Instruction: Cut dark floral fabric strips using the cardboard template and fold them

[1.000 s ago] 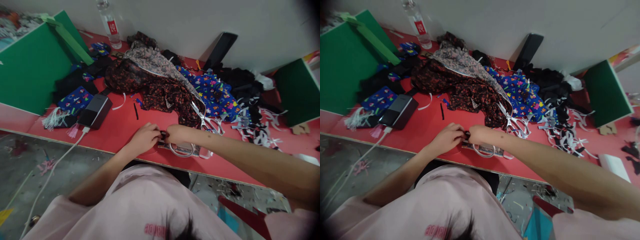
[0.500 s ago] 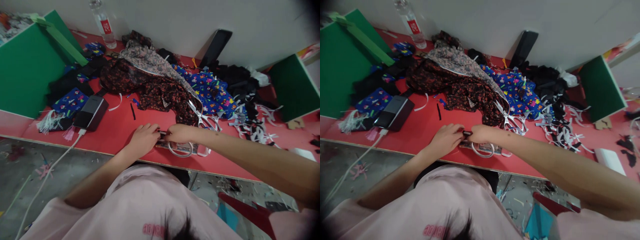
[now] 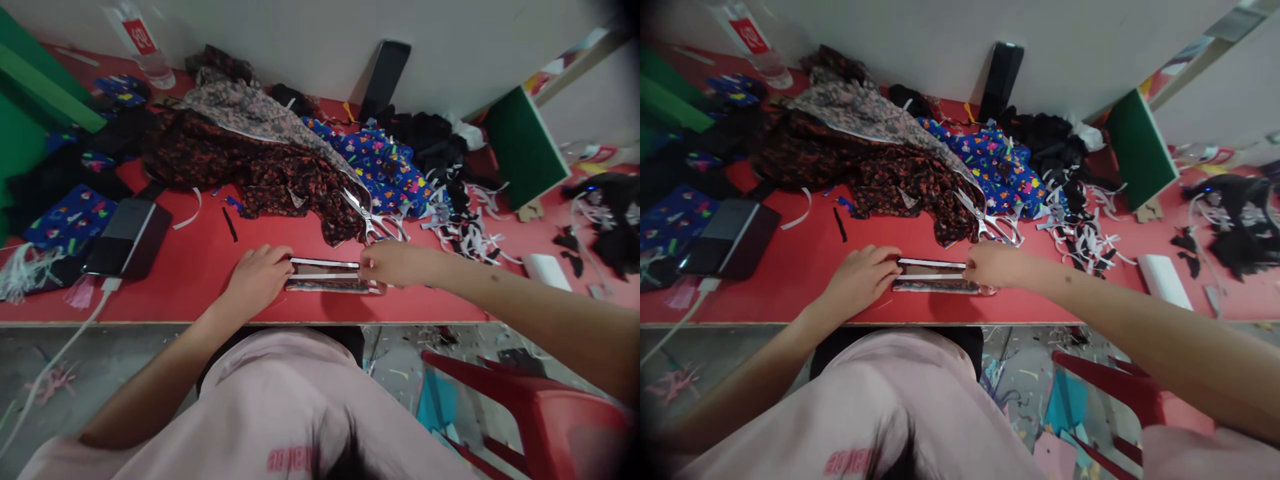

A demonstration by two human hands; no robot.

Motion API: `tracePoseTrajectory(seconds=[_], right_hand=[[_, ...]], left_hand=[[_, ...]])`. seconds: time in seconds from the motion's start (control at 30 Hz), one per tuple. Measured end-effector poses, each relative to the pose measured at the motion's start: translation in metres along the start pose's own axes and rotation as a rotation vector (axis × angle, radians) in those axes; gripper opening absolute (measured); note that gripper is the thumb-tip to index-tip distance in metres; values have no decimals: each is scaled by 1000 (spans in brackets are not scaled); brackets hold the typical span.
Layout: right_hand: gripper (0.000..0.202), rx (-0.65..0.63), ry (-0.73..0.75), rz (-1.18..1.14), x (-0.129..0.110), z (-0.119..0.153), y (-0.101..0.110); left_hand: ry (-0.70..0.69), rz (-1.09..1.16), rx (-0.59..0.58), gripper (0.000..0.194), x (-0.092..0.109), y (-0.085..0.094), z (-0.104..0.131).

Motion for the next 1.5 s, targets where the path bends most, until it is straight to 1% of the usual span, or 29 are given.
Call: tracePoseTrajectory(seconds=[0.13,0.27,0.43,0.63,0.83,1.1,1.23,1.5], right_hand=[[34,-20,-51,126,0,-3,-3],[32,8,-69,201,-3,-11,-8],[30,-1,-51,215,-6,-14,-12],[26,41,-55,234,-5,-20,-16],[20,3,-71,243,-5,-24,-21],[24,21,-50,254,-7,-22,-19],[22,21,-41,256,-7,-22,-19],[28,47,-33,261,1,-31,-22]], left_hand=[[-5,-10,-1,23,-1,-1,0],[-6,-4,-5,22,0,0,0],[-9,-4,-11,23,0,0,-1],[-9,-27,-17,23,0,-1,-1],[-13,-33,-10,23,0,-1,0],[-10,-28,-18,21,-1,0,-1],[-12,-25,-23,22,0,0,0],[15,8,-44,24,-1,2,-2]])
Point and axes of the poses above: each hand's wrist, its own z-axis away from the middle knuckle, its own y-axis out of the back of the hand, x = y × z, the point moved 4 cm from there along -z, towards the middle knuckle, and after that the axes turned 4 degrees about z, right-handed, at the moved point
